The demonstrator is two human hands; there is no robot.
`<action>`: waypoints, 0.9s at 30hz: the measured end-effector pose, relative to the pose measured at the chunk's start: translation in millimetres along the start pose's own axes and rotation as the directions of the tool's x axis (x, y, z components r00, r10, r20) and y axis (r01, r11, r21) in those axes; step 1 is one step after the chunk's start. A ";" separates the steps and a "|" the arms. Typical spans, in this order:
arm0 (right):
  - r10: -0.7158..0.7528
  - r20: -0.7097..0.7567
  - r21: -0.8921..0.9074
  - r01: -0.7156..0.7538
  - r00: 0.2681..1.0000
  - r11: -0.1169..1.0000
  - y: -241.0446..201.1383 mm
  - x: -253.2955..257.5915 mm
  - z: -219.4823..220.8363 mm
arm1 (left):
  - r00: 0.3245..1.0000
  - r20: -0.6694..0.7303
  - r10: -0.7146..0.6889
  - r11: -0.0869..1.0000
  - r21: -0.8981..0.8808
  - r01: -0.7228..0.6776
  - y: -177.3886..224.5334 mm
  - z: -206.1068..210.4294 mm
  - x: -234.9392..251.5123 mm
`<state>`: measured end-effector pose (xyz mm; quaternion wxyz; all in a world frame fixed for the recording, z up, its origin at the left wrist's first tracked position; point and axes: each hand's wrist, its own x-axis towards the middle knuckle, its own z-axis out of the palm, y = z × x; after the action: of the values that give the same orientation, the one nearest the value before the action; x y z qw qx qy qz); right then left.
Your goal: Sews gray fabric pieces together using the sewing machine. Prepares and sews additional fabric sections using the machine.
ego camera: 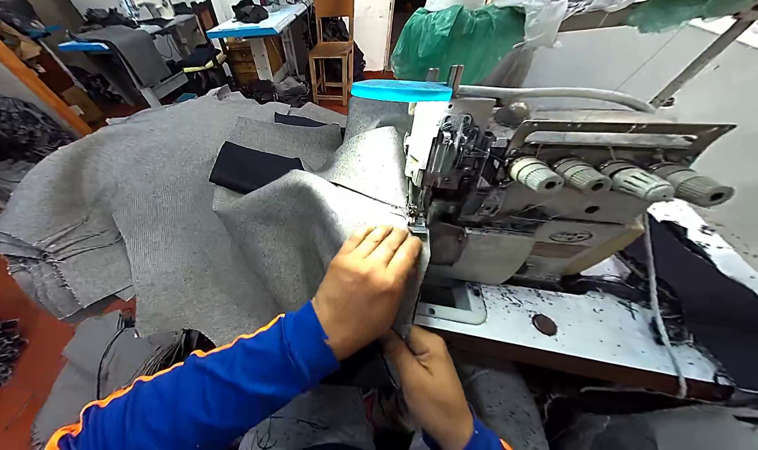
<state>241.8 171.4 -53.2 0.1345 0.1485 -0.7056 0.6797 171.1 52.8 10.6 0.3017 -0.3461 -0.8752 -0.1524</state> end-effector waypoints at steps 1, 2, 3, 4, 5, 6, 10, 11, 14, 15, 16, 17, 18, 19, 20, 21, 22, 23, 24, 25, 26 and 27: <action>0.011 -0.004 0.049 -0.011 1.000 0.999 -4.4 4.2 -2.6 | 0.999 0.034 -0.012 0.998 -0.056 0.014 -1.5 -4.4 6.1; 0.030 -0.004 0.111 -0.030 1.000 0.993 -9.1 8.2 -5.2 | 0.997 0.078 -0.020 0.994 -0.110 0.029 -2.4 -12.1 11.5; 0.054 0.000 0.180 -0.053 0.999 0.982 -13.1 12.3 -8.5 | 0.993 0.113 -0.020 0.988 -0.147 0.037 -2.5 -21.6 14.4; 0.076 0.012 0.255 -0.076 0.997 0.964 -15.2 16.4 -12.1 | 0.991 0.130 -0.006 0.986 -0.162 0.028 -1.1 -31.6 13.9; 0.094 0.034 0.321 -0.100 0.995 0.942 -15.4 19.9 -15.4 | 0.988 0.152 0.007 0.988 -0.151 0.016 1.8 -41.4 9.7; 0.105 0.054 0.357 -0.118 0.993 0.927 -14.8 22.3 -17.9 | 0.985 0.174 0.007 0.993 -0.118 0.013 6.3 -49.3 2.4; 0.158 0.117 0.393 -0.191 0.981 0.899 -18.9 28.3 -23.9 | 0.993 0.119 -0.015 0.999 -0.030 0.019 25.8 -67.6 -28.0; 0.164 0.123 0.390 -0.200 0.979 0.899 -20.7 28.7 -25.0 | 0.996 0.088 -0.009 0.999 -0.036 0.012 30.2 -70.1 -32.8; 0.180 0.140 0.355 -0.219 0.974 0.909 -26.8 30.1 -28.7 | 0.998 0.023 0.051 0.999 -0.017 -0.051 37.4 -71.0 -39.7; 0.168 0.139 0.318 -0.204 0.976 0.926 -26.9 31.2 -29.2 | 0.997 0.028 0.073 0.997 0.021 -0.074 36.8 -69.7 -40.0; 0.141 0.128 0.236 -0.168 0.982 0.957 -26.5 32.7 -28.8 | 0.995 0.044 0.093 0.993 0.068 -0.096 34.2 -67.3 -39.6; 0.107 0.111 0.133 -0.122 0.988 0.984 -25.6 34.2 -27.6 | 0.990 0.079 0.114 0.986 0.117 -0.123 29.8 -63.4 -39.3; 0.077 0.087 0.026 -0.080 0.993 0.996 -24.7 35.6 -25.0 | 0.982 0.123 0.141 0.975 0.156 -0.159 23.7 -59.2 -38.4; 0.049 0.057 -0.072 -0.045 0.997 0.996 -24.2 37.2 -21.7 | 0.972 0.162 0.170 0.964 0.178 -0.199 16.1 -55.2 -36.5; 0.037 0.028 -0.135 -0.033 0.999 0.990 -24.4 38.6 -18.1 | 0.961 0.186 0.203 0.955 0.177 -0.236 7.5 -50.9 -33.2; 0.044 0.006 -0.157 -0.043 0.999 0.987 -24.5 39.9 -14.6 | 0.952 0.197 0.235 0.950 0.162 -0.268 -1.5 -47.1 -29.5; 0.062 -0.007 -0.137 -0.062 0.998 0.989 -23.8 42.0 -11.6 | 0.944 0.194 0.267 0.946 0.136 -0.296 -10.5 -44.5 -25.1; 0.076 -0.024 -0.099 -0.078 0.997 0.992 -22.5 43.9 -8.4 | 0.936 0.179 0.303 0.941 0.099 -0.324 -19.0 -42.5 -20.5; 0.080 -0.050 -0.074 -0.083 0.996 0.994 -20.1 45.5 -5.1 | 0.927 0.160 0.339 0.935 0.054 -0.351 -26.7 -40.7 -15.7; 0.062 -0.086 -0.076 -0.069 0.994 0.995 -16.1 47.2 -2.3 | 0.920 0.141 0.367 0.929 0.001 -0.371 -33.7 -38.5 -10.6; 0.029 -0.118 -0.116 -0.043 0.993 0.992 -12.2 49.3 -0.9 | 0.914 0.124 0.386 0.923 -0.059 -0.381 -40.6 -36.0 -5.6; -0.016 -0.142 -0.178 -0.010 0.990 0.984 -9.1 51.6 -0.9 | 0.912 0.110 0.396 0.916 -0.111 -0.385 -47.2 -33.4 -0.6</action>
<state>197.9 170.7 -24.6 0.1984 0.0881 -0.7518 0.6226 152.6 2.9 33.2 0.2531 -0.5361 -0.7986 -0.1042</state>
